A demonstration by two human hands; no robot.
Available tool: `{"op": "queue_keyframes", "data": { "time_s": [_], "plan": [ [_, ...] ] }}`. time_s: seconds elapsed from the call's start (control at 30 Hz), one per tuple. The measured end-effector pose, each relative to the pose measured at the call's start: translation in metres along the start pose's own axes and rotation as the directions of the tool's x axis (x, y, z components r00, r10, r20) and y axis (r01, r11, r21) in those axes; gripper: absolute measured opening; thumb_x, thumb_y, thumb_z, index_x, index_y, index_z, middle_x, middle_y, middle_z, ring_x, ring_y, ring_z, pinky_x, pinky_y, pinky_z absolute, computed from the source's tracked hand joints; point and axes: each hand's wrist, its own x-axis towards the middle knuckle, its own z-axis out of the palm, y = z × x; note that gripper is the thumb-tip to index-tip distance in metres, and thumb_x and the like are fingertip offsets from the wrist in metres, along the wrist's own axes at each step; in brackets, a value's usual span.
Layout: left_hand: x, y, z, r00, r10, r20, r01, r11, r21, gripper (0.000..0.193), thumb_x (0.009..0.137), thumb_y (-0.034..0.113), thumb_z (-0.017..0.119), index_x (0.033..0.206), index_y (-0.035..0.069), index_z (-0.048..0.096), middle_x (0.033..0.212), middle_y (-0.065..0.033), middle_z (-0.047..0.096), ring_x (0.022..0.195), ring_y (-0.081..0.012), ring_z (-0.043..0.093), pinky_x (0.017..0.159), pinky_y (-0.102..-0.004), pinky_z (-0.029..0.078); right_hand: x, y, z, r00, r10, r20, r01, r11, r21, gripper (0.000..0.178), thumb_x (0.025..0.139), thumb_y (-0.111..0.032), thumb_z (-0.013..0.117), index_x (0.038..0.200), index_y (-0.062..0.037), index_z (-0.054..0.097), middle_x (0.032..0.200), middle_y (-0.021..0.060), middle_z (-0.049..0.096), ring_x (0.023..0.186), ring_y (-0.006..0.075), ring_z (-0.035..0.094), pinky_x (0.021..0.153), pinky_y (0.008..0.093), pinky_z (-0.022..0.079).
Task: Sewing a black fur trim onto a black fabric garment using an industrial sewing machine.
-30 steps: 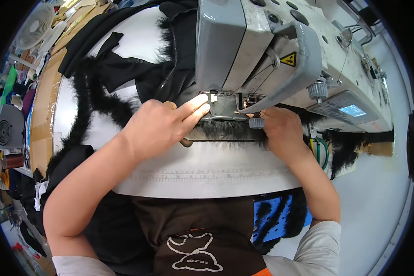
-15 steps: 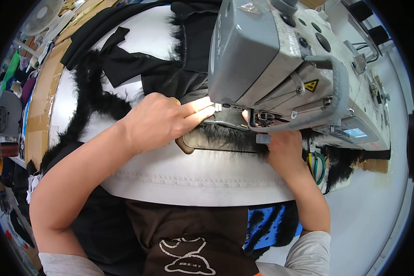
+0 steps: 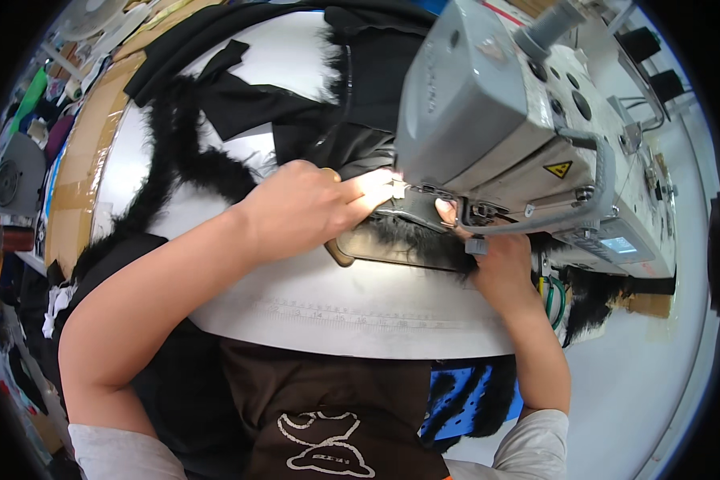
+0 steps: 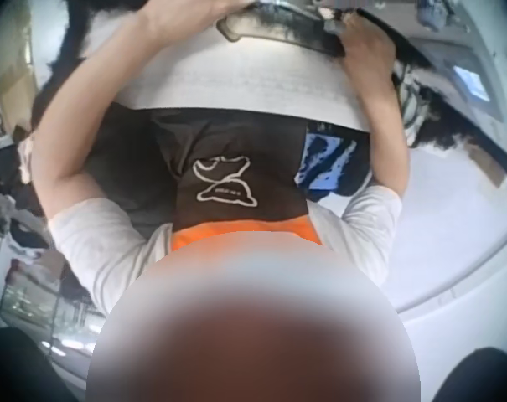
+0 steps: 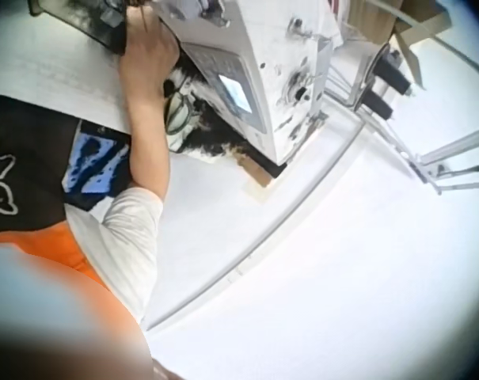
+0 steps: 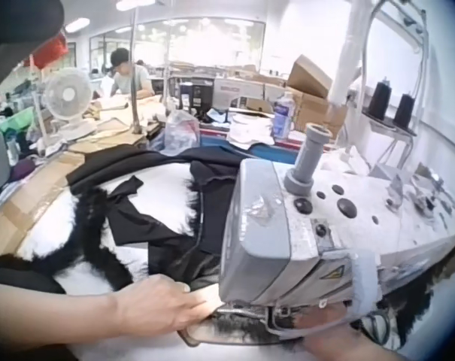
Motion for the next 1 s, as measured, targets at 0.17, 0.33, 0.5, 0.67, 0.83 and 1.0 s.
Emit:
{"op": "queue_keyframes", "data": {
  "time_s": [0.17,0.33,0.5,0.67,0.83,1.0],
  "plan": [
    [-0.003,0.005,0.002,0.998,-0.029,-0.054,0.031,0.999,0.040,0.048,0.086,0.011,0.062,0.134,0.009,0.064,0.120,-0.0003,0.067,0.088,-0.0190,0.064,0.078,-0.0346,0.053,0.001,-0.002,0.000,0.996,-0.020,0.092,0.026,0.997,-0.067,0.034,0.067,0.000,0.066,0.100,-0.0049,0.073,0.096,0.0103,0.069,0.098,0.0330,0.067,0.081,0.0454,0.053],
    [-0.026,0.010,-0.015,0.904,-0.043,-0.426,0.044,0.999,-0.006,0.057,0.075,0.015,0.077,0.129,0.006,0.064,0.139,-0.0108,0.062,0.106,-0.0274,0.062,0.097,-0.0399,0.051,0.012,-0.025,-0.004,0.995,0.023,0.099,-0.008,0.988,-0.156,0.063,0.068,0.005,0.069,0.128,-0.0136,0.067,0.130,0.0109,0.065,0.124,0.0370,0.058,0.109,0.0522,0.042],
    [-0.074,-0.018,-0.019,0.795,-0.483,-0.367,0.450,0.876,-0.177,0.028,0.086,0.009,0.073,0.113,0.001,0.068,0.120,-0.0139,0.066,0.108,-0.0362,0.063,0.091,-0.0429,0.054,0.012,-0.020,0.008,0.988,0.050,0.147,-0.065,0.992,0.105,0.083,0.065,0.011,0.070,0.141,-0.0208,0.063,0.140,0.0029,0.063,0.127,0.0357,0.057,0.112,0.0482,0.042],
    [-0.039,-0.049,-0.030,0.876,-0.470,-0.108,0.470,0.882,-0.029,0.033,0.090,0.022,0.073,0.118,0.004,0.071,0.120,-0.0129,0.067,0.110,-0.0347,0.062,0.094,-0.0421,0.054,0.008,-0.016,0.011,0.995,0.031,0.100,-0.052,0.975,0.217,0.085,0.059,0.009,0.073,0.138,-0.0206,0.064,0.139,-0.0004,0.064,0.127,0.0320,0.058,0.108,0.0461,0.046],
    [0.014,-0.117,0.001,0.917,-0.398,-0.032,0.398,0.906,0.145,0.046,0.091,0.032,0.070,0.126,0.004,0.063,0.134,-0.0225,0.059,0.133,-0.0423,0.053,0.113,-0.0514,0.043,0.008,-0.014,0.007,0.992,-0.027,0.125,-0.015,0.946,0.324,0.086,0.052,0.006,0.080,0.134,-0.0176,0.066,0.140,0.0018,0.065,0.129,0.0317,0.059,0.112,0.0465,0.044],
    [0.073,-0.173,0.042,0.892,-0.452,0.023,0.451,0.891,0.045,0.055,0.081,0.028,0.074,0.128,0.003,0.061,0.141,-0.0254,0.054,0.144,-0.0419,0.043,0.122,-0.0571,0.031,0.015,-0.020,0.004,0.993,-0.082,0.086,0.048,0.935,0.350,0.070,0.062,0.003,0.079,0.129,-0.0136,0.068,0.137,0.0047,0.068,0.125,0.0329,0.064,0.108,0.0454,0.047]
  ]
}}
